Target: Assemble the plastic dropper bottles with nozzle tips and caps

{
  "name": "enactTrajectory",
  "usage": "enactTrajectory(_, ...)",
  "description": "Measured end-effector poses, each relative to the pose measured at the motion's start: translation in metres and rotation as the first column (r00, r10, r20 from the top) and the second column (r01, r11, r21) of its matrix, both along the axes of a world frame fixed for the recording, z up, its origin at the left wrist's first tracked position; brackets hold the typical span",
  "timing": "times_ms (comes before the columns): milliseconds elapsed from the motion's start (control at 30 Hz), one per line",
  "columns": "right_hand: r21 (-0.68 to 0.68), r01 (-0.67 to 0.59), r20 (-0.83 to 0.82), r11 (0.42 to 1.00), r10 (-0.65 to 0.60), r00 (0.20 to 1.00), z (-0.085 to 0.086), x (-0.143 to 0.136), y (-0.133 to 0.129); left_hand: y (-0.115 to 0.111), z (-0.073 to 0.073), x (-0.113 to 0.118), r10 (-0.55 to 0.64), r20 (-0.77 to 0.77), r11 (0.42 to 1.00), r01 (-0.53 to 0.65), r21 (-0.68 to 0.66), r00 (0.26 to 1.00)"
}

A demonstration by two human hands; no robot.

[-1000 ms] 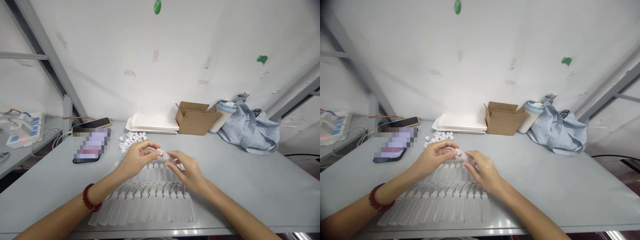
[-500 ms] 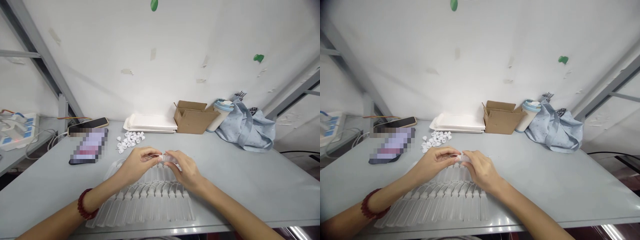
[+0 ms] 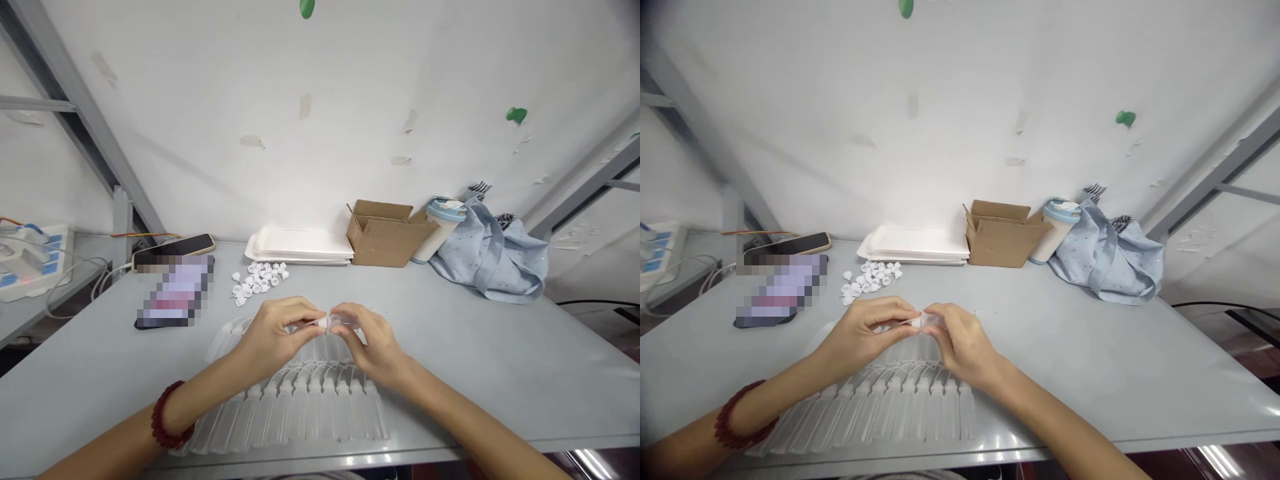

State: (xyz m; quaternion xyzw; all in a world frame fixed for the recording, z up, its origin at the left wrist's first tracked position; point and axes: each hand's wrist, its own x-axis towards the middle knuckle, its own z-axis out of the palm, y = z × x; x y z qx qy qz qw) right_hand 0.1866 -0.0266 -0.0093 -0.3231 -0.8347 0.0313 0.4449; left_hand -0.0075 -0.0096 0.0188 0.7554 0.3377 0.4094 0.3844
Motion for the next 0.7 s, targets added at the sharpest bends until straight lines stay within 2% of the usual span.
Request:
enactTrajectory(67,-0.088,0.014,-0.037,0.996,-0.017,0.999,0.0022,0.0002,-0.0011,-0.001,0.0002,0.0007,0.001,0.015,1.0,-0.001,-0.027,1.0)
enactTrajectory(133,-0.132,0.021,-0.055,0.991,-0.029,0.998,0.0027,-0.0002,-0.0017,0.0003,0.0009,0.0005,-0.035,0.04,0.98,0.042,-0.193,0.999)
enactTrajectory(200,-0.106,0.024,-0.045,0.994,-0.029,0.999,0.0014,-0.001,-0.0014,0.0026,0.0014,-0.0002,-0.075,0.025,0.941,0.079,-0.329,0.997)
enactTrajectory(300,-0.037,0.003,-0.011,0.999,-0.003,1.0,-0.0016,-0.0019,-0.0005,0.0031,0.0014,-0.0005,-0.122,-0.089,0.925,0.081,-0.371,0.989)
enactTrajectory(367,-0.047,-0.01,-0.007,0.999,0.01,1.0,-0.0025,-0.002,-0.0003,0.0006,0.0007,0.0001,-0.114,-0.185,0.961,0.061,-0.27,0.976)
enactTrajectory(433,-0.099,-0.012,-0.012,0.995,0.011,1.0,-0.0019,-0.0018,-0.0008,-0.0027,-0.0007,0.001,-0.054,-0.255,0.998,0.04,-0.058,0.965)
enactTrajectory(533,-0.216,-0.04,-0.038,0.976,0.032,0.999,0.0001,-0.0013,-0.0021,-0.0058,-0.0036,0.0018,0.013,-0.265,0.97,0.052,0.237,0.964)
enactTrajectory(633,-0.29,-0.067,-0.07,0.955,0.048,0.996,0.001,-0.0009,-0.0022,-0.0061,-0.0047,0.0018,0.02,-0.231,0.94,0.06,0.335,0.973)
enactTrajectory(700,-0.288,-0.064,-0.074,0.955,0.044,0.996,0.0006,-0.001,-0.0016,-0.0061,-0.0034,0.0016,0.017,-0.23,0.955,0.052,0.292,0.973)
